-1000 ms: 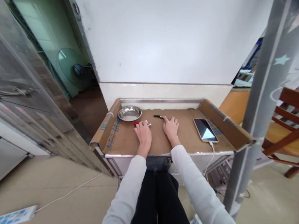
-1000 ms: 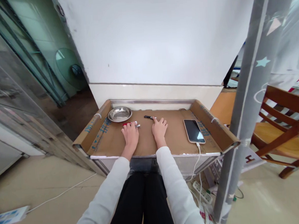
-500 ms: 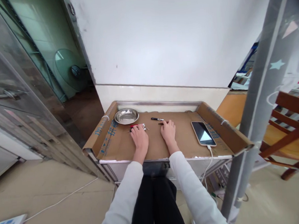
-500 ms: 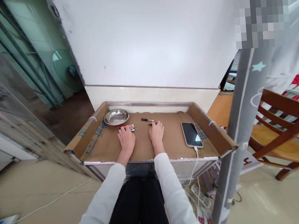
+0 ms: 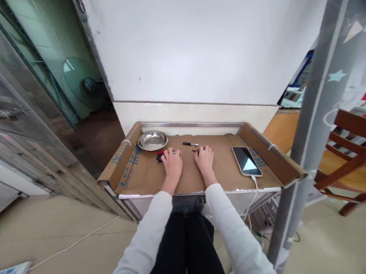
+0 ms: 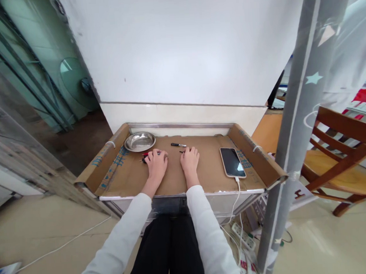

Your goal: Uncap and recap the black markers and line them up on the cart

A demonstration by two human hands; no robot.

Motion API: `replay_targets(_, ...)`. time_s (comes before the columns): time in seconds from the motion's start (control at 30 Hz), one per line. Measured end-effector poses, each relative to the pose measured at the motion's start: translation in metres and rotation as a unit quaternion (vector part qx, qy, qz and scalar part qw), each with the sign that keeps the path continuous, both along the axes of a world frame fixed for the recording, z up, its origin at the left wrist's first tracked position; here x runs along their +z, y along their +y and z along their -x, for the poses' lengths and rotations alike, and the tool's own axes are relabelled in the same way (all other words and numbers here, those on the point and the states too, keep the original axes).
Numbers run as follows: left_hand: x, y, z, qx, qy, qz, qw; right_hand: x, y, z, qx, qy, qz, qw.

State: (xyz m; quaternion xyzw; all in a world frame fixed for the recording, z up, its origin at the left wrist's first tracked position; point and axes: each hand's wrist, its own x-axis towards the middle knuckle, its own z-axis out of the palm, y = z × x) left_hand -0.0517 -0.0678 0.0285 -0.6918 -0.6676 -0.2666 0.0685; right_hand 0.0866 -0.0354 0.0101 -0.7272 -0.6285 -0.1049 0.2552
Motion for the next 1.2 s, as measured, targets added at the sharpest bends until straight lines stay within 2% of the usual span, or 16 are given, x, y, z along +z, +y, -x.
replay_targets(0.2,0.009,0.026,-0.008,-0.062,0.056,0.009,0.997,0.002,0.001,0.001,0.003,-0.018,0.005,1.000)
replay_targets(0.33,0.006,0.044,-0.021,-0.113,0.076,0.001,0.991,0.002,0.003,0.001,-0.004,-0.017,0.009,1.000)
replay_targets(0.43,0.002,0.049,-0.027,-0.155,0.064,0.004,0.986,0.001,0.005,0.000,0.011,-0.011,0.014,1.000)
replay_targets(0.7,0.000,0.045,-0.021,-0.147,-0.003,0.008,0.989,0.003,0.005,0.000,0.085,0.014,0.021,0.996)
replay_targets(0.87,0.001,0.046,-0.018,-0.175,-0.057,0.015,0.983,0.007,0.003,-0.001,0.135,0.045,0.021,0.990)
replay_targets(1.03,0.001,0.047,-0.017,-0.257,-0.169,-0.001,0.951,0.010,0.002,-0.003,0.154,0.069,0.001,0.986)
replay_targets(1.2,-0.003,0.050,-0.018,-0.301,-0.253,0.001,0.919,0.010,0.002,-0.003,0.175,0.086,-0.014,0.981)
